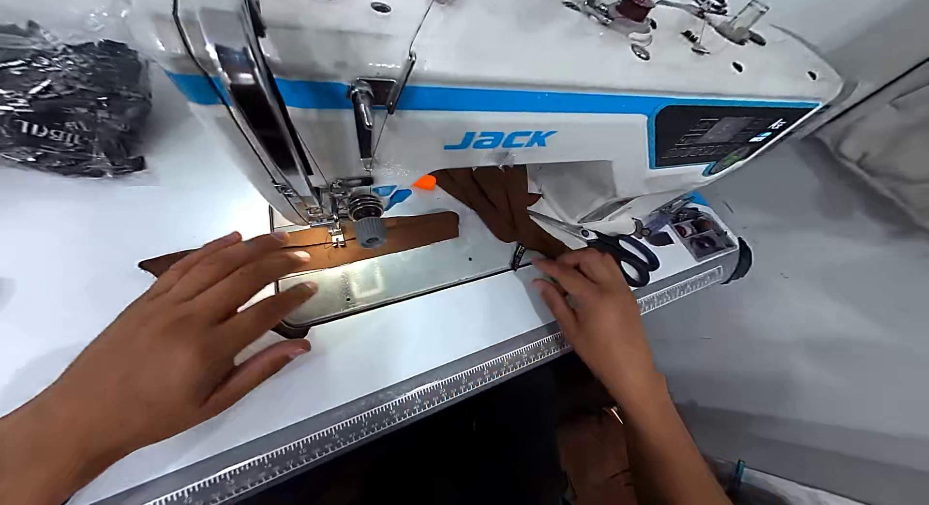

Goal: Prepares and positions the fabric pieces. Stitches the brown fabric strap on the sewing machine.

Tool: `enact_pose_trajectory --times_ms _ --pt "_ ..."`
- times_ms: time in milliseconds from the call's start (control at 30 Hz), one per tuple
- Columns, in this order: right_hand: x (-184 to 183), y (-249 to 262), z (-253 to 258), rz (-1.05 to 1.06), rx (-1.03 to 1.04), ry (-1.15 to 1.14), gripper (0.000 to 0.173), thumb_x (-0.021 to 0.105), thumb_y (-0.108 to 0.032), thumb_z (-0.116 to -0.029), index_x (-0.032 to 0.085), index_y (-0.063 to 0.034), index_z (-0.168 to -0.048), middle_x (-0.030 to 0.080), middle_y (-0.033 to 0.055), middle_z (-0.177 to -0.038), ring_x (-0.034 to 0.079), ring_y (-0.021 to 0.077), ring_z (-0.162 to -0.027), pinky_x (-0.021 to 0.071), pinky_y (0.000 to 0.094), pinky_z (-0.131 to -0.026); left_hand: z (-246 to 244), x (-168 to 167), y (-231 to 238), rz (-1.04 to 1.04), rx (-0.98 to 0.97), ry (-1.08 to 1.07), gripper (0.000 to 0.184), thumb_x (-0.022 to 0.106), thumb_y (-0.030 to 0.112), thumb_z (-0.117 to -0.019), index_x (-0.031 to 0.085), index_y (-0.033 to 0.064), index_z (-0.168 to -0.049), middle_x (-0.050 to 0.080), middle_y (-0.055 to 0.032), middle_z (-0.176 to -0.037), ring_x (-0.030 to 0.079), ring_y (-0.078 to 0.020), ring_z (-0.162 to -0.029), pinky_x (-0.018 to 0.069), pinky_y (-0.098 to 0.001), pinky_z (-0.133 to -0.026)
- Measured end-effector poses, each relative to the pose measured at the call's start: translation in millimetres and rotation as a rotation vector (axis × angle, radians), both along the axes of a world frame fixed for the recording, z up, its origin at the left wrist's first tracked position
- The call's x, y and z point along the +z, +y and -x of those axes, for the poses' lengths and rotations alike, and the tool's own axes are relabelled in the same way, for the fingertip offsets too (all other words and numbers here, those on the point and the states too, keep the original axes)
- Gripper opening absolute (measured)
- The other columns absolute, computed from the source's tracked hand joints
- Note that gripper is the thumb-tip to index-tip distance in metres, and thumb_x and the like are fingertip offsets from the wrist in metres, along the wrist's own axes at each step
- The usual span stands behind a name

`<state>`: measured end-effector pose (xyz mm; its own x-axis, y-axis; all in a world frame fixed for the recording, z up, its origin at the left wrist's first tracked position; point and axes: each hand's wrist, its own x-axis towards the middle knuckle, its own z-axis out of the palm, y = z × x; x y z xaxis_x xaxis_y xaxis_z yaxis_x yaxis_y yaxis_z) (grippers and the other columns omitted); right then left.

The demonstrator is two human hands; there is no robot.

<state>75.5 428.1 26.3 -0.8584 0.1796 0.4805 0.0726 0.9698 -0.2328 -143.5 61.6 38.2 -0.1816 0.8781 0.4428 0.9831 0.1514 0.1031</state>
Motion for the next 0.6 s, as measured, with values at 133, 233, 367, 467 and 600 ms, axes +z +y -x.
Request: enact_pose_trajectory --times_ms 133,233,367,467,600 --pt "-16 -15 21 -0.073 0.056 -0.089 0.039 0.057 -0.042 -0.1024 0.073 -0.0164 -0.127 0.065 0.0090 -0.117 0.059 0.0314 -0.108 0.0505 0.0491 -0.087 -32 16 8 -0.011 -0.041 0.045 0.046 0.045 0.044 -0.1058 0.076 0.0099 -0.112 0.068 -0.0121 -0.128 0.056 -0.0325 -0.133 0.0419 -0.0526 -0.114" --pt "-18 -50 27 -0.112 0.313 -0.158 0.046 0.049 -0.046 -0.1046 0.069 -0.0176 -0.134 0.062 0.0020 -0.141 0.060 0.0263 -0.120 0.0516 0.0468 -0.091 -47 26 5 0.004 -0.027 0.070 0.039 0.047 0.036 -0.1056 0.076 0.0097 -0.107 0.072 -0.0083 -0.117 0.064 -0.0264 -0.122 0.0494 -0.0447 -0.107" --pt "-13 -56 46 -0.147 0.600 -0.159 0.040 0.047 -0.035 -0.1065 0.067 -0.0186 -0.137 0.057 -0.0021 -0.150 0.059 0.0241 -0.124 0.0507 0.0441 -0.090 -43 21 -3 0.030 0.026 0.006 0.031 0.051 0.026 -0.1033 0.077 0.0093 -0.107 0.073 -0.0058 -0.112 0.068 -0.0227 -0.113 0.0547 -0.0396 -0.099" --pt "-3 -39 49 0.011 0.546 -0.061 0.031 0.052 -0.028 -0.1049 0.073 -0.0159 -0.125 0.064 0.0011 -0.140 0.062 0.0227 -0.121 0.0523 0.0426 -0.098 -39 20 2 -0.001 0.050 -0.109 0.025 0.054 0.020 -0.1013 0.076 0.0089 -0.106 0.073 -0.0030 -0.109 0.068 -0.0170 -0.106 0.0563 -0.0316 -0.093" --pt "-5 -52 46 0.291 0.286 0.031 0.017 0.067 -0.023 -0.0978 0.078 -0.0124 -0.105 0.070 0.0022 -0.104 0.066 0.0111 -0.090 0.0575 0.0279 -0.076 -39 16 43 -0.055 0.102 -0.282 0.020 0.060 0.021 -0.0987 0.077 0.0106 -0.104 0.073 -0.0021 -0.102 0.070 -0.0135 -0.097 0.0582 -0.0302 -0.086"
